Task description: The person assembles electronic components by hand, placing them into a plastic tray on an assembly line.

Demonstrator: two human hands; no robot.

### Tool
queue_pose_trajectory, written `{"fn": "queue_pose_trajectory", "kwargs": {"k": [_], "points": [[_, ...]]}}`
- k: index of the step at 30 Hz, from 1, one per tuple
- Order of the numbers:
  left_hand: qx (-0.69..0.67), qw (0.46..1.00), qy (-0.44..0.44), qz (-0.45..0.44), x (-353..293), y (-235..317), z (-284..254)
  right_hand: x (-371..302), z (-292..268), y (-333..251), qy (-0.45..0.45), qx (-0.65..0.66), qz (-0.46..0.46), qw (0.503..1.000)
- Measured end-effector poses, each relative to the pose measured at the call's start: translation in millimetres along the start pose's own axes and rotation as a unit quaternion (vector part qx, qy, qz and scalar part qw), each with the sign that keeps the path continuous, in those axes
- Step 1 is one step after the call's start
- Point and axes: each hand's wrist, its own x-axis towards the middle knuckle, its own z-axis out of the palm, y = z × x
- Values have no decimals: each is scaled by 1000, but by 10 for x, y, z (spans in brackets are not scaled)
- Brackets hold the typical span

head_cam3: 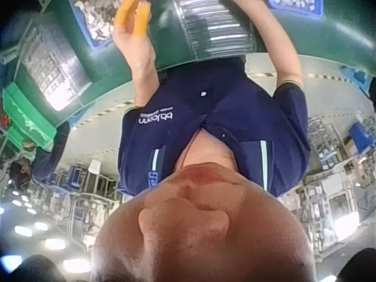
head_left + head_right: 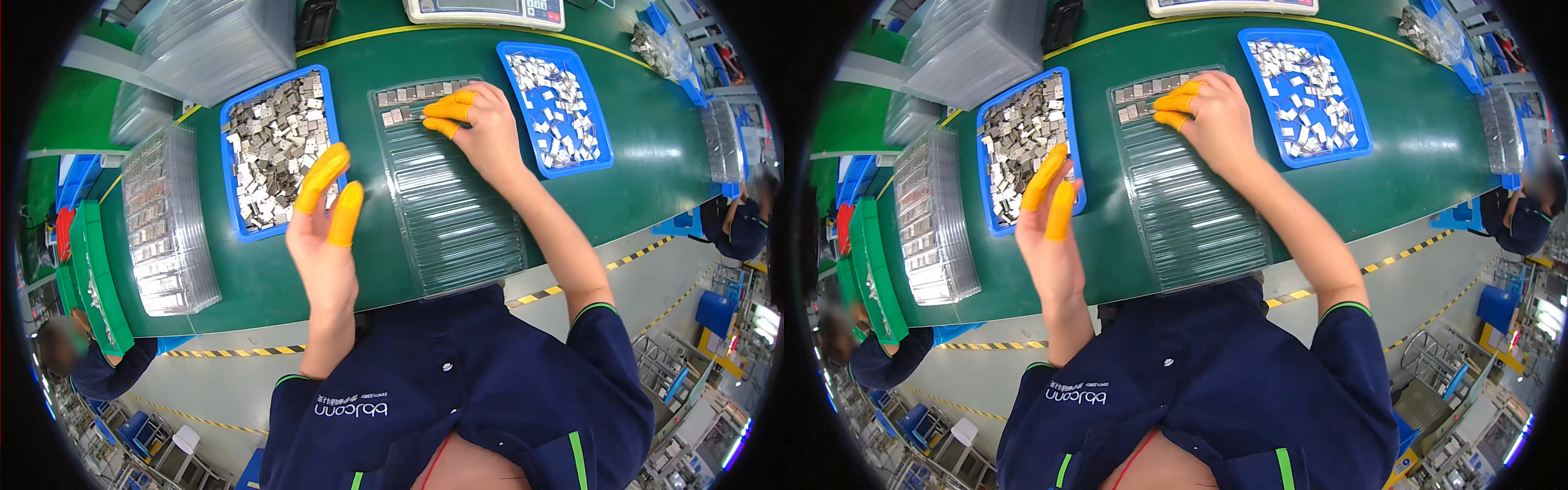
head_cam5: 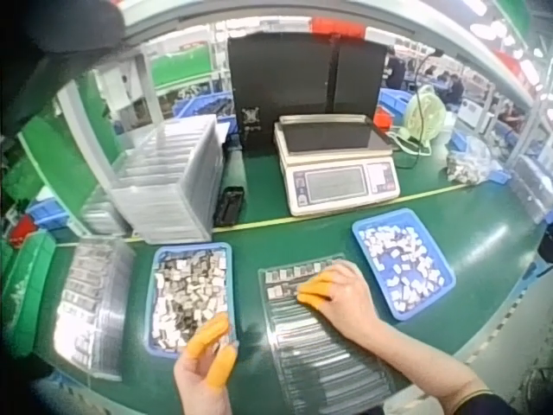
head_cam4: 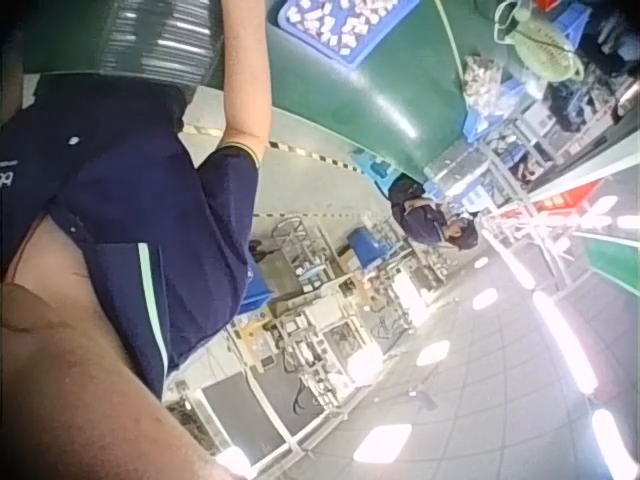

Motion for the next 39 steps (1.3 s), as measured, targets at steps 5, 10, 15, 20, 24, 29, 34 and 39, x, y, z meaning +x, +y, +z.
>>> {"fn": "queue_pose_trajectory", "kwargs": {"k": [5,10,15,20,24,29,34,39], "points": [[68,997,11,19,7,115,-452,70,157,117,-14,-30,-50,998],[117,992,55,-6,34,178,-814,98,145,108,-31,-51,-74,995],[136,988,73,-10,159,128,-805,107,77,107,-21,-51,-79,995],[492,858,39,141,403,-104,-630,100,-429,449,38,-164,77,983],[561,808,24,177,496,-142,-515,-244,-827,790,-29,-225,242,943],[586,782,-2,212,554,-204,-472,-441,-913,851,-73,-147,310,936],[562,798,-24,216,611,-197,-478,-561,-864,1048,-68,-64,386,918],[376,920,21,109,552,-208,-475,-615,-846,1075,-54,-3,365,929]]}}
